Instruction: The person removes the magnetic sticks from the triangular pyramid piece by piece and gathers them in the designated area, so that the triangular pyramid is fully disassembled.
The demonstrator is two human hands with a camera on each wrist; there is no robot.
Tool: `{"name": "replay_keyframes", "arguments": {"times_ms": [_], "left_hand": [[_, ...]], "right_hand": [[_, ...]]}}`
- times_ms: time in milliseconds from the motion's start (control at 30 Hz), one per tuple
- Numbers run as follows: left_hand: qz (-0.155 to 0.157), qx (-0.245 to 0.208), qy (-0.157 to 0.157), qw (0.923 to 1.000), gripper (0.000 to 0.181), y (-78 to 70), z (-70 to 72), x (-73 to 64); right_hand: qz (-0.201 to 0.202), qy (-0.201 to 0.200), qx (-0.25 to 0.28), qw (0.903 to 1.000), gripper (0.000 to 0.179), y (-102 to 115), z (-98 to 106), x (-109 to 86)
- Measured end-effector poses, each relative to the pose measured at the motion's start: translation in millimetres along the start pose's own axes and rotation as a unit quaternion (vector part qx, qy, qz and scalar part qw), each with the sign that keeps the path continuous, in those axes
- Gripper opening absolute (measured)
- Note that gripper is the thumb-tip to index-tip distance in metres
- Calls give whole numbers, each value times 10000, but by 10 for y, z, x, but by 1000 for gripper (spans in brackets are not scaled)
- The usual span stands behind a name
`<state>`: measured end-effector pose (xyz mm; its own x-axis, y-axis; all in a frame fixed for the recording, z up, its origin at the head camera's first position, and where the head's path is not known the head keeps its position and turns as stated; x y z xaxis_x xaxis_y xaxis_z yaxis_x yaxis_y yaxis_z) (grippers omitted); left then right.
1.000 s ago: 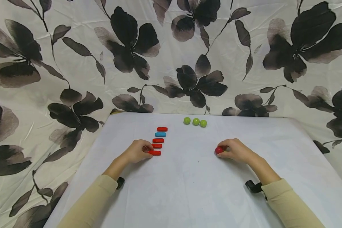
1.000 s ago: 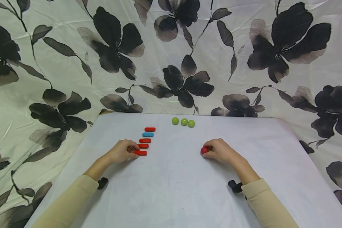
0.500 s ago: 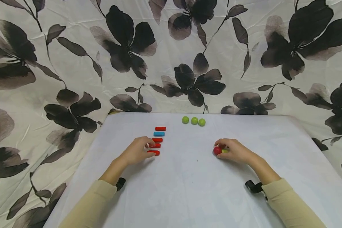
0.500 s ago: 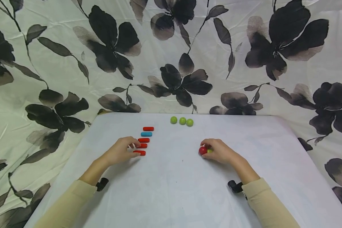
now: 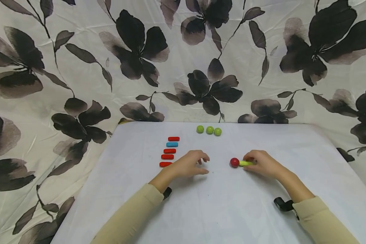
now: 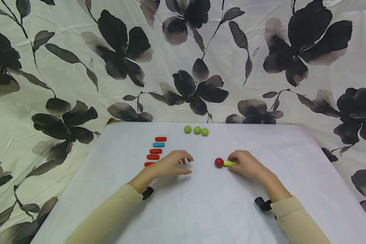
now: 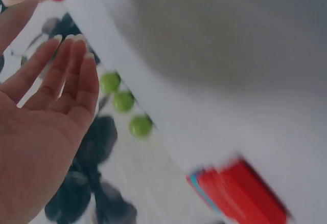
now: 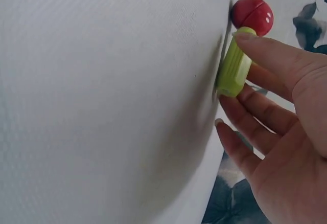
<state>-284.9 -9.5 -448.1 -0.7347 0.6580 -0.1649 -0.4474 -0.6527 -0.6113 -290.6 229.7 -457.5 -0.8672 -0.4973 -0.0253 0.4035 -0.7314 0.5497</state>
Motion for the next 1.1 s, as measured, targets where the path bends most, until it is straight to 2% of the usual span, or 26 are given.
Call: {"name": "replay_keyframes", "arguments": {"times_ms": [233,467,567,833,1100], "left_hand": [[-128,67,179,9997,59,-231,-241,469],[-153,313,342,9988,58,-384,-380,760],[-193,342,313,9987,51,-437,-404,829],[62,323,37,9995,34,-445,-424,925],[151,226,60,9996,34,-351,-423,914]], "right_hand": [[-44,23,184,9998,21,-46,-7,22],[107,7,164,9998,18,-17,25,26],[157,22,191,9997,17,-6,37,24],[49,18,233,9997,15,-49,19,20],[139,10,166,9998,11,-61,18,24]]}}
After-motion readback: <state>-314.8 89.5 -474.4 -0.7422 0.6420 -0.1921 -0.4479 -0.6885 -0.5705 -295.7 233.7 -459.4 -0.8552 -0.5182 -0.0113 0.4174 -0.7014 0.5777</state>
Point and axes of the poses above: each hand's wrist, its own x-axis towards the middle knuckle, its own z-axis out of the back of the hand, y = z × x, the point moved 8 cm from there along x, towards the middle knuckle, and after that the axes turned 2 degrees about y, right-handed, at the moved point
